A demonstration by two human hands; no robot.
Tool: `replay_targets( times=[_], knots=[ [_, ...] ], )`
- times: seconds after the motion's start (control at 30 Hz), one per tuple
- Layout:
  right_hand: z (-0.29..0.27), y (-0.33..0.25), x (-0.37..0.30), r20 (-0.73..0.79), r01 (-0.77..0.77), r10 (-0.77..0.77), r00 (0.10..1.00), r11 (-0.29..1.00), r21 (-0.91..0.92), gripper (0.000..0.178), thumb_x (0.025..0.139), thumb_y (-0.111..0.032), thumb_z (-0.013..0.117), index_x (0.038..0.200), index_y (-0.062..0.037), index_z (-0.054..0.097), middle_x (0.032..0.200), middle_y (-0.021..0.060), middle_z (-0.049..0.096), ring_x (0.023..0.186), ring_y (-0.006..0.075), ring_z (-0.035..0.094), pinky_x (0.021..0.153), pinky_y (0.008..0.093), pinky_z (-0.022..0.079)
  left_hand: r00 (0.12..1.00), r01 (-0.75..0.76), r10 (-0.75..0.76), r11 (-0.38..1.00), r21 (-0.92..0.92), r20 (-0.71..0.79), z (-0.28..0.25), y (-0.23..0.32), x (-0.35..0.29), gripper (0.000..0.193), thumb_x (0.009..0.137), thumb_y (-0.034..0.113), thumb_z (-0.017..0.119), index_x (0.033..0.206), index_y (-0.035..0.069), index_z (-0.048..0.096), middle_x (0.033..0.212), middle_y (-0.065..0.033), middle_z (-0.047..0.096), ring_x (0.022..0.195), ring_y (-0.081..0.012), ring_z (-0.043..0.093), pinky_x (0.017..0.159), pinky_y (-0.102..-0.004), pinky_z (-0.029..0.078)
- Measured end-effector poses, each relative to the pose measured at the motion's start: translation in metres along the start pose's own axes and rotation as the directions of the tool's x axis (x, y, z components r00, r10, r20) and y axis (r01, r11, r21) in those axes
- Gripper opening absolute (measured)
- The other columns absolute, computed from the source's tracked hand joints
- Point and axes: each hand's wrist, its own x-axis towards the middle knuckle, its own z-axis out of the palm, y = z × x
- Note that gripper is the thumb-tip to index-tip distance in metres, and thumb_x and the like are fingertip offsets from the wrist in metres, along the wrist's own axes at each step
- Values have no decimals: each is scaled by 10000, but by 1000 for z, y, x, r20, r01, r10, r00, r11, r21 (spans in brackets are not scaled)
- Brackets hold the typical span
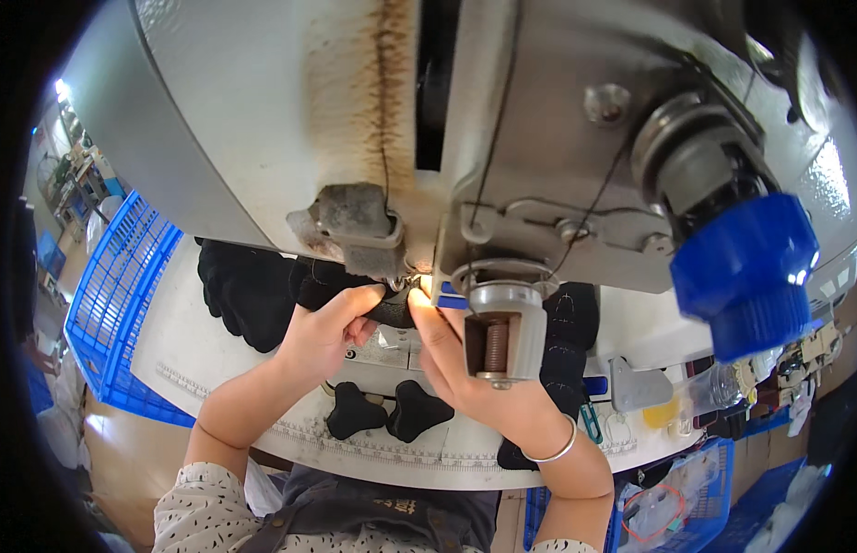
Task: Operate a heavy-duty sewing machine to stitch together components of a shoe upper.
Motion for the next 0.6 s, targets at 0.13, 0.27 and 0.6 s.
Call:
replay_targets(
  times=[0.13, 0.27, 0.6],
  knots=[
    [2, -6, 4, -46, 26, -24, 999, 999, 48, 354, 600, 21, 608, 952, -19, 623, 930, 80, 603, 705, 200, 567, 592, 293, 411, 1000, 13, -10, 993, -113, 25, -5, -5, 4, 154, 824, 100, 540, 681, 44, 531, 573, 8, 476, 476, -64, 433, 433, -225, 347],
    [1, -7, 2, -36, 25, -24, 999, 1000, 8, 353, 587, 33, 600, 937, -5, 624, 919, 83, 604, 713, 215, 568, 594, 300, 416, 998, -3, 12, 989, -148, 58, -7, -9, 5, 161, 826, 107, 548, 679, 44, 541, 573, 14, 472, 474, -57, 425, 431, -225, 342],
    [2, -4, -3, -37, -51, 51, 998, 999, -1, 356, 593, 29, 601, 945, -12, 619, 928, 75, 610, 670, 197, 543, 575, 285, 378, 992, -100, 93, 992, -72, -87, 10, -10, -5, 114, 838, 105, 552, 736, 56, 553, 599, 46, 470, 486, -24, 421, 420, -193, 336]
  ],
)
